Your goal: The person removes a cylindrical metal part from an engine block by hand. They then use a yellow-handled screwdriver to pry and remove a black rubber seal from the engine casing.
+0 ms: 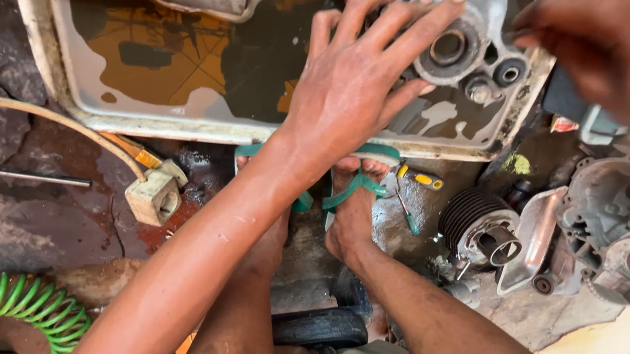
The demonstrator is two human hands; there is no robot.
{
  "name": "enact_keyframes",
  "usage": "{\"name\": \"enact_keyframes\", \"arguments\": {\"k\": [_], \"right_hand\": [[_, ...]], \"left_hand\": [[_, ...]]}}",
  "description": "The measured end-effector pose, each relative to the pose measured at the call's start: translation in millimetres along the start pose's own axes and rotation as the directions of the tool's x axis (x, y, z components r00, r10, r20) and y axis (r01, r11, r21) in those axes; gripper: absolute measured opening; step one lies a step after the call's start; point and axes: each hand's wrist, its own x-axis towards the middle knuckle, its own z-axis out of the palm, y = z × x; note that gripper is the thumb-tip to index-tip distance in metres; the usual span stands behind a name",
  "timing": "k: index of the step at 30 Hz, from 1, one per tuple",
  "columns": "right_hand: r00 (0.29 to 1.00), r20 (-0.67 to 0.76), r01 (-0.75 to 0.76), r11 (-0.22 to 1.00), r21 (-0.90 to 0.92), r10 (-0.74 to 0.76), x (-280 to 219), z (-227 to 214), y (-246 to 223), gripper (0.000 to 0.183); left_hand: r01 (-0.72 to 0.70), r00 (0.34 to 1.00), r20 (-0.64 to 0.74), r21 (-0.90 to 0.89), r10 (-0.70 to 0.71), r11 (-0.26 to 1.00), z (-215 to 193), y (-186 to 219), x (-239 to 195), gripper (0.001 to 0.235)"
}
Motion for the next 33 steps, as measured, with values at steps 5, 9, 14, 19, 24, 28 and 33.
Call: {"name": "enact_keyframes", "arguments": {"k": [5, 9, 14, 19, 24, 28, 33], "right_hand": [[0.989, 0.132, 0.128, 0.866, -0.483, -0.072, 14.9, -7.5, -29.3, 0.012], [0.983, 0.128, 0.181, 0.623, -0.761, -0.128, 14.2, -3.0, -23.4, 0.019], [0.981, 0.188, 0.192, 0.446, -0.874, -0.055, 16.9, -2.4, -30.9, 0.013], [0.977, 0.178, 0.210, 0.395, -0.895, -0.116, 15.9, -0.2, -33.5, 0.026], [0.966, 0.247, 0.255, 0.365, -0.895, -0.070, 15.3, 4.7, -27.9, 0.023], [0.977, 0.213, 0.209, 0.344, -0.915, -0.026, 15.8, 1.2, -41.7, 0.021], [0.971, 0.231, 0.206, 0.293, -0.934, 0.056, 23.7, 5.8, -56.6, 0.026]], "left_hand": [[0.017, 0.999, 0.030, -0.053, -0.015, 0.998, -4.0, -0.3, -0.1, 0.081], [0.007, 0.999, 0.040, -0.068, -0.004, 0.998, -3.3, -1.7, 0.3, 0.081], [-0.007, 0.999, 0.047, -0.058, 0.010, 0.998, 3.4, -3.2, -3.3, 0.080], [0.007, 0.999, 0.044, -0.060, -0.004, 0.998, -3.2, -2.6, -0.4, 0.082], [0.021, 0.999, 0.037, -0.064, -0.018, 0.998, -3.7, -2.0, 1.4, 0.082], [0.028, 0.999, 0.040, -0.065, -0.025, 0.998, -4.0, -1.1, 1.6, 0.083], [0.027, 0.999, 0.033, -0.065, -0.025, 0.998, -3.7, -0.8, 1.9, 0.082]]}}
